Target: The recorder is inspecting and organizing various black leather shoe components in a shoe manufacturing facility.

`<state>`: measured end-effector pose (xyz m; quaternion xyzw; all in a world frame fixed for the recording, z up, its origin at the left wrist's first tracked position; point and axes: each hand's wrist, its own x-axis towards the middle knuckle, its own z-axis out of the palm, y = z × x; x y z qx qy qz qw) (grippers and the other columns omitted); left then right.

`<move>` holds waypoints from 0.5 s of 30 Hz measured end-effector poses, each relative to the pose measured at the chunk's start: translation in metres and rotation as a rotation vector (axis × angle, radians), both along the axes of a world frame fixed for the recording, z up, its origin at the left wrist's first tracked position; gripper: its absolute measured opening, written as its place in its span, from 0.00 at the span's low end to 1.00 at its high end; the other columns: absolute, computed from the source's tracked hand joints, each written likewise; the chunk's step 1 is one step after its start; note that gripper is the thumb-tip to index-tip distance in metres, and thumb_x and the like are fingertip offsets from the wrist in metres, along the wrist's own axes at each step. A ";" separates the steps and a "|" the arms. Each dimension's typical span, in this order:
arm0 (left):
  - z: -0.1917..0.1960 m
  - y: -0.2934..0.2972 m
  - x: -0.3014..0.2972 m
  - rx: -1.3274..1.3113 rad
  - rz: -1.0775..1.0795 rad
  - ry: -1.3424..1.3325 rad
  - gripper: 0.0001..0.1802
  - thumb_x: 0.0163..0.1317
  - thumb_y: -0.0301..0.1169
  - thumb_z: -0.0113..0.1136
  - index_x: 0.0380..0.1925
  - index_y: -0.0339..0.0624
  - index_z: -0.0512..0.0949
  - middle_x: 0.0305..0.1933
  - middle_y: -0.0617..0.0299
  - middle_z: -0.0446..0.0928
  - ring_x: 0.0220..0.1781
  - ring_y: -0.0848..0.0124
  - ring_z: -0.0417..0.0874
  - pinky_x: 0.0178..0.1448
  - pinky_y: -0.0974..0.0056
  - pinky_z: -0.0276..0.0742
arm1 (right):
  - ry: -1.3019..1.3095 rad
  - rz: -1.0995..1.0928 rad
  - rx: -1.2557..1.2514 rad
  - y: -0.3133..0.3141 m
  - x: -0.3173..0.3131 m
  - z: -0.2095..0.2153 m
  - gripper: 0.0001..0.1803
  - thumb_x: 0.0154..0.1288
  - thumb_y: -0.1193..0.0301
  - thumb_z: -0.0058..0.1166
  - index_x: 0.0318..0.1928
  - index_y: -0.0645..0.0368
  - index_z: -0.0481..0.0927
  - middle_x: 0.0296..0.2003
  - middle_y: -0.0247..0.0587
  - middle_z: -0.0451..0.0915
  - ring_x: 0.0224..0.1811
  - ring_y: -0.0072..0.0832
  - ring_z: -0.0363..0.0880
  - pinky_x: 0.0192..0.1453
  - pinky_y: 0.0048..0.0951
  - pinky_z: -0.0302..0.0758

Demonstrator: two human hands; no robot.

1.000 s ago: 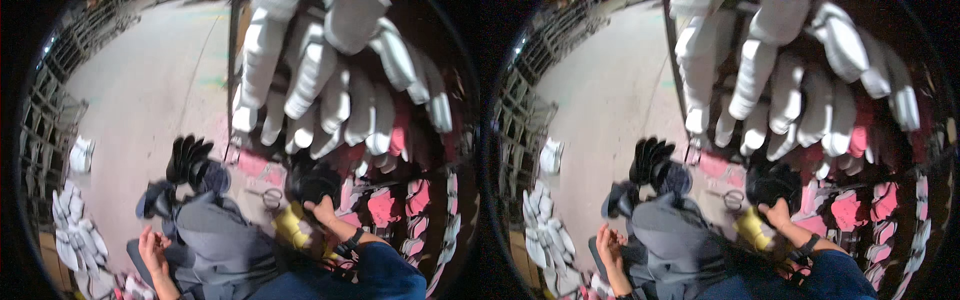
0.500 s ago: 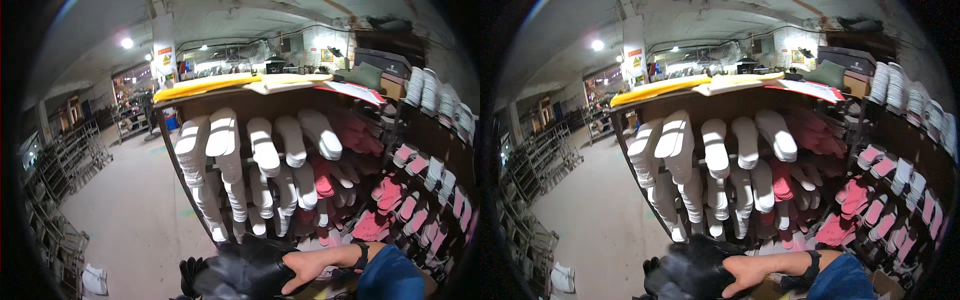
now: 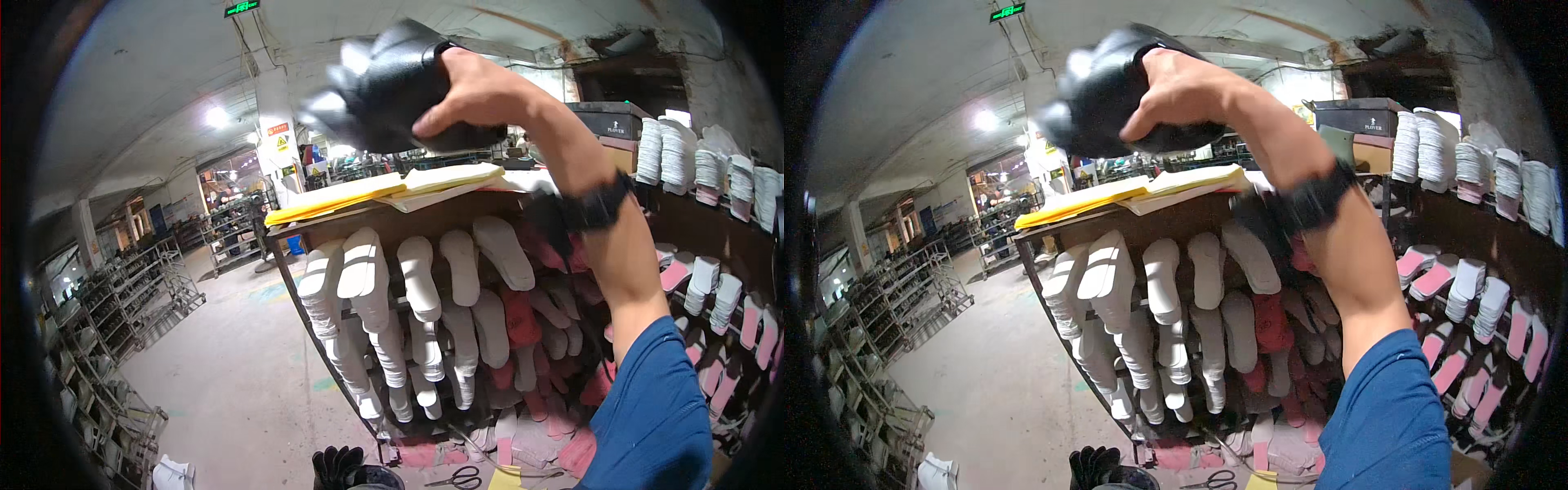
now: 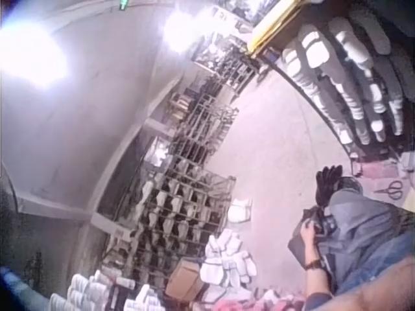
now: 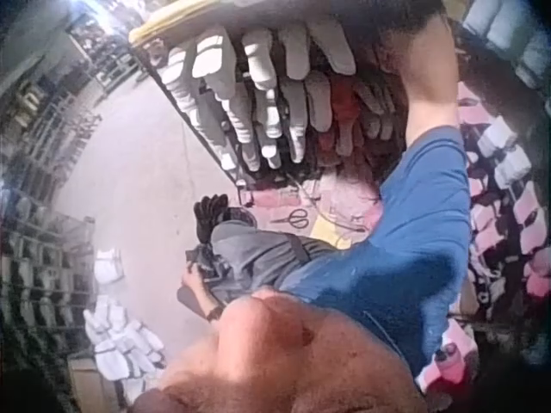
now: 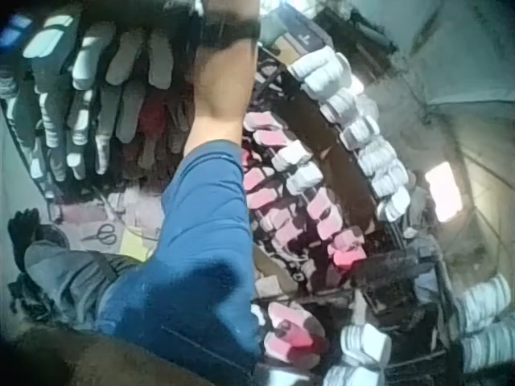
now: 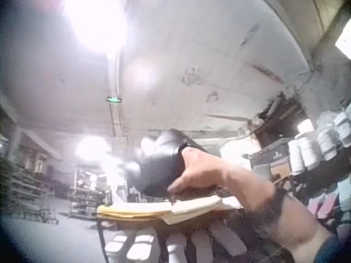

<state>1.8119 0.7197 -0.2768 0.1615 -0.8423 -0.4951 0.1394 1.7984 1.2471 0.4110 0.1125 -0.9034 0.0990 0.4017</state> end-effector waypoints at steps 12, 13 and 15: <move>0.020 -0.003 0.021 0.016 0.030 0.032 0.14 0.54 0.26 0.60 0.41 0.33 0.78 0.34 0.56 0.79 0.32 0.69 0.79 0.39 0.65 0.77 | -0.288 -0.391 0.011 0.124 -0.091 -0.012 0.37 0.38 0.45 0.71 0.36 0.69 0.81 0.36 0.51 0.82 0.38 0.40 0.81 0.42 0.35 0.75; 0.019 -0.002 0.020 0.013 0.027 0.021 0.14 0.54 0.26 0.60 0.41 0.33 0.78 0.34 0.56 0.79 0.32 0.69 0.79 0.39 0.65 0.77 | -0.214 -0.423 0.060 0.125 -0.093 -0.014 0.40 0.38 0.40 0.67 0.36 0.69 0.81 0.32 0.51 0.82 0.37 0.39 0.80 0.42 0.36 0.75; 0.022 0.000 0.019 -0.062 0.016 -0.016 0.15 0.54 0.26 0.60 0.42 0.32 0.78 0.36 0.55 0.79 0.35 0.67 0.79 0.42 0.63 0.77 | -0.096 -0.534 0.138 0.123 -0.093 -0.014 0.44 0.41 0.31 0.58 0.32 0.67 0.82 0.32 0.56 0.82 0.37 0.44 0.81 0.40 0.39 0.76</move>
